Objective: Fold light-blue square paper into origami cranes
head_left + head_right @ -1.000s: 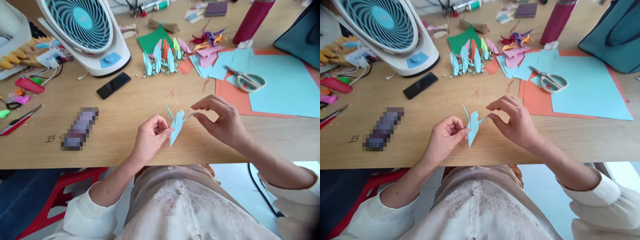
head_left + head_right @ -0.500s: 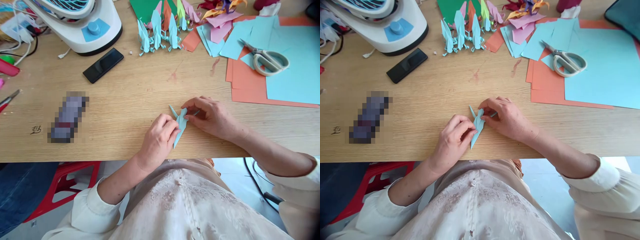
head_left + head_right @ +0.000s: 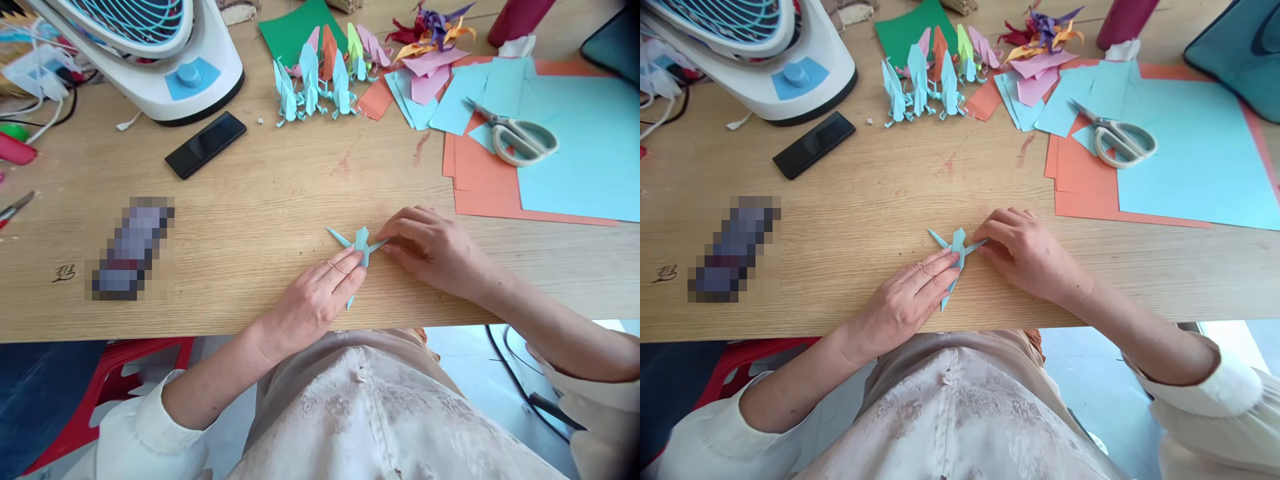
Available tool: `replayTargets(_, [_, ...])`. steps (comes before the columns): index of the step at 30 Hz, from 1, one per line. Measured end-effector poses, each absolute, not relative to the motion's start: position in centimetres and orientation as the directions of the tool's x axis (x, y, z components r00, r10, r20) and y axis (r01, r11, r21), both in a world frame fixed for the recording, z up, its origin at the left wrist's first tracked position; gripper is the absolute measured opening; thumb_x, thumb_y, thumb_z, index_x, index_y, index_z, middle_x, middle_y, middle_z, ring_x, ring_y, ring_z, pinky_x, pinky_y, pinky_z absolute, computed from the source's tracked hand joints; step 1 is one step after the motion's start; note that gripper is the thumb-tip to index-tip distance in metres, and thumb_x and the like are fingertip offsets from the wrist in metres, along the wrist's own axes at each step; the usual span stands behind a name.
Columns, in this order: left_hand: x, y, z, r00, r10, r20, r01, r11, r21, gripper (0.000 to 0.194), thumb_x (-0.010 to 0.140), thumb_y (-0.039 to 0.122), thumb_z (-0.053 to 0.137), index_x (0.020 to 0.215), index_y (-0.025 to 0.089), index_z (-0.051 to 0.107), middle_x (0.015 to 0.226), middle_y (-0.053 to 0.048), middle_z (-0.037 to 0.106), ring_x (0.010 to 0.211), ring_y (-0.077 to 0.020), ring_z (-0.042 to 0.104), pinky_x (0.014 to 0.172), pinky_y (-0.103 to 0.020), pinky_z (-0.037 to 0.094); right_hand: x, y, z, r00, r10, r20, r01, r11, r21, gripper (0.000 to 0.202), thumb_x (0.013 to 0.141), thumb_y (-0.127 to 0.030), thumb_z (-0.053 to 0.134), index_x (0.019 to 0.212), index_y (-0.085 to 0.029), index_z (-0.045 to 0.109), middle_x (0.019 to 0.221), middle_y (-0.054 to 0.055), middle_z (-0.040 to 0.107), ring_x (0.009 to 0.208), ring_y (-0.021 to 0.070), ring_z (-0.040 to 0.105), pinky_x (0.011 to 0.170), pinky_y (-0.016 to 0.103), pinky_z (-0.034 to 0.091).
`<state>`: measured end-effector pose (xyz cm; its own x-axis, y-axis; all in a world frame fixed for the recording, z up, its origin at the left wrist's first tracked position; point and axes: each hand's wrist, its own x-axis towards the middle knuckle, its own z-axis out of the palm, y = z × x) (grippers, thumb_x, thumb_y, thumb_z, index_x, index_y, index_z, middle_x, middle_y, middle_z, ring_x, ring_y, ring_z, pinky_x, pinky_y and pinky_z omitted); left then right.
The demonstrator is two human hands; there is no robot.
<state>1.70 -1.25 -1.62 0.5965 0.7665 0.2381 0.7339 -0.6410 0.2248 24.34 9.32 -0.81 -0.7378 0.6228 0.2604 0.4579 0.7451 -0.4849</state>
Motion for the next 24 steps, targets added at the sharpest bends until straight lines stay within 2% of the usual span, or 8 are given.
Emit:
replayTargets(6, [2.0, -1.2, -1.3, 0.617, 0.763, 0.193, 0.752, -0.644, 0.139, 0.038, 0.098, 0.011, 0.044, 0.135, 0.01, 0.051, 0.149, -0.016, 0.049, 0.14, -0.0269, 0.045, 0.106, -0.042, 0.051, 23.9, 9.1, -0.4, -0.791, 0.583, 0.186, 0.486, 0.783, -0.388, 0.015, 0.095, -0.017, 0.052, 0.098, -0.019, 0.066, 0.087, 0.006, 0.066, 0.078, 0.0188, 0.061, 0.077, 0.034, 0.039])
replayTargets(10, [2.2, -1.1, -1.1, 0.614, 0.769, 0.179, 0.765, -0.635, 0.105, 0.035, 0.098, 0.012, 0.044, 0.132, 0.009, 0.054, 0.148, -0.017, 0.05, 0.139, -0.0275, 0.045, 0.103, -0.041, 0.052, 24.1, 8.9, -0.3, -0.819, 0.546, 0.176, 0.469, 0.815, -0.341, 0.021, 0.099, -0.017, 0.046, 0.103, -0.019, 0.066, 0.09, 0.007, 0.064, 0.079, 0.0187, 0.061, 0.074, 0.032, 0.038])
replayTargets(15, [2.4, -0.9, -1.1, 0.614, 0.769, 0.177, 0.759, -0.637, 0.134, 0.033, 0.1, 0.012, 0.04, 0.129, 0.009, 0.056, 0.146, -0.016, 0.052, 0.141, -0.0273, 0.044, 0.113, -0.044, 0.044, 25.1, 8.2, -0.6, -0.856, 0.461, 0.235, 0.417, 0.884, -0.213, 0.028, 0.099, -0.012, 0.041, 0.105, -0.017, 0.067, 0.096, 0.011, 0.065, 0.081, 0.02, 0.059, 0.074, 0.034, 0.041])
replayTargets(20, [2.3, -0.9, -1.1, 0.601, 0.782, 0.165, 0.762, -0.623, 0.177, 0.033, 0.098, 0.01, 0.043, 0.128, 0.01, 0.056, 0.148, -0.016, 0.05, 0.141, -0.028, 0.043, 0.114, -0.046, 0.043, 25.5, 7.4, -0.7, -0.884, 0.389, 0.26, 0.372, 0.921, -0.115, 0.029, 0.098, -0.012, 0.044, 0.116, -0.018, 0.065, 0.107, 0.012, 0.068, 0.084, 0.0224, 0.06, 0.076, 0.038, 0.042])
replayTargets(24, [2.5, -1.3, -1.2, 0.574, 0.805, 0.15, 0.776, -0.594, 0.212, 0.037, 0.097, 0.011, 0.046, 0.134, 0.01, 0.053, 0.151, -0.016, 0.046, 0.144, -0.0276, 0.039, 0.115, -0.046, 0.042, 25.5, 7.1, -0.6, -0.899, 0.362, 0.246, 0.367, 0.93, -0.028, 0.029, 0.098, -0.012, 0.044, 0.118, -0.016, 0.064, 0.11, 0.013, 0.068, 0.085, 0.0236, 0.059, 0.076, 0.039, 0.042])
